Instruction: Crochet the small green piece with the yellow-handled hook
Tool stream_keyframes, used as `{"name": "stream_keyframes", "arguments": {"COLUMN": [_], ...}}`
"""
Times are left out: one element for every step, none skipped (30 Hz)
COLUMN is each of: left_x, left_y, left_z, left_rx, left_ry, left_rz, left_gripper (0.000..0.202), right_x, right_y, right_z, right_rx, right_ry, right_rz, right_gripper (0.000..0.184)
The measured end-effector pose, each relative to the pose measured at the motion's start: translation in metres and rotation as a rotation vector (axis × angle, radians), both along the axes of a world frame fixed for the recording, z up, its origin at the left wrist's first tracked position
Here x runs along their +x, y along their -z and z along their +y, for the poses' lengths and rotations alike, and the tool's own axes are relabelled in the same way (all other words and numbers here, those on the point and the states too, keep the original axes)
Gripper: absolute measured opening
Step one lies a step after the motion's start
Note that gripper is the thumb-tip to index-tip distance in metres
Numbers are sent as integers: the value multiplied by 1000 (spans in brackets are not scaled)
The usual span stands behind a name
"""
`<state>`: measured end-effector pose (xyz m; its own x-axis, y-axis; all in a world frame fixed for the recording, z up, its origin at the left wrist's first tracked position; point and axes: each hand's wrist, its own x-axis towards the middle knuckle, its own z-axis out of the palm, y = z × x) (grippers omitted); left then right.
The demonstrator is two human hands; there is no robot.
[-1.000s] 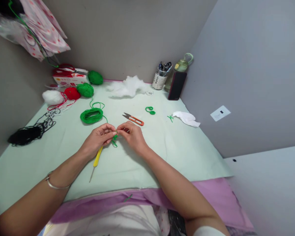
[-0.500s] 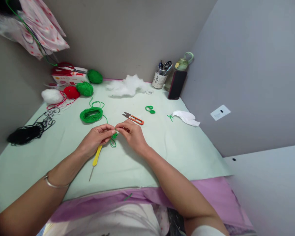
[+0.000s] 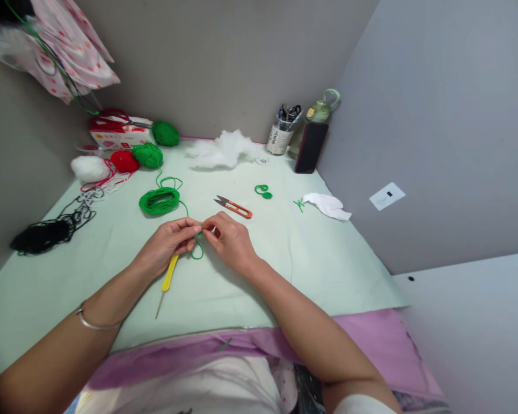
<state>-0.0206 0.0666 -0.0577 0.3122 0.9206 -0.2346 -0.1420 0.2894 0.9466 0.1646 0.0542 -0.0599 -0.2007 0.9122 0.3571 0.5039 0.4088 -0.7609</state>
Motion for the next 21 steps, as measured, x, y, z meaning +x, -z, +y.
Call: {"name": "stream_keyframes", "arguments": {"left_x": [0,0,0,0,0,0,1,1,1,1,2,2,2,2,2,2,2,2,1,1,1], "left_y": [0,0,0,0,-1,-1,-1,-1,-2,-2,-2,-3,-3,-3,-3,-4,-4,-4,-4,-3,-3], "left_z": [0,0,0,0,0,0,0,0,0,0,-1,-1,-1,-1,-1,-1,-2,-2,-2,-2,-2], "left_rx": [0,0,-1,-1,0,0,1,2,4,5,6,7,8,10,12,16,19,24,28,32,37], "left_ry": [1,1,-2,-4,-7,-10,-12,-14,-15,-15,-15,-14,-13,-12,-11,-11,-12,-14,-16,-19,-23], "left_rz": [-2,-4,-5,-5,-5,-4,-4,-3,-3,-2,-2,-1,0,1,3,5,7,10,13,17,22], "left_gripper": [37,37,37,37,37,37,37,37,37,37,37,37,37,37,37,37,37,37,37,37,36], "right_x": [0,1,1,1,1,1,0,0,0,0,0,0,0,0,0,0,1,1,1,1,1], "right_y": [0,0,0,-1,-2,-3,-3,-4,-4,-3,-3,-2,-2,-2,-2,-2,-2,-3,-3,-3,-3], "right_z": [0,0,0,-1,-1,-2,-2,-3,-3,-3,-4,-4,-3,-3,-3,-3,-3,-3,-4,-4,-5], "right_rx": [9,19,30,41,52,62,69,72,72,68,63,57,51,46,42,37,34,31,31,38,49], "right_ry": [4,7,9,12,15,18,21,22,22,22,21,21,23,25,28,30,30,30,30,31,35], "right_rz": [-12,-22,-30,-36,-40,-45,-49,-54,-61,-67,-73,-79,-84,-87,-91,-93,-97,-103,-113,-127,-145], "right_gripper": [7,7,8,9,9,10,10,10,10,10,10,10,11,11,12,13,14,16,17,17,18]}}
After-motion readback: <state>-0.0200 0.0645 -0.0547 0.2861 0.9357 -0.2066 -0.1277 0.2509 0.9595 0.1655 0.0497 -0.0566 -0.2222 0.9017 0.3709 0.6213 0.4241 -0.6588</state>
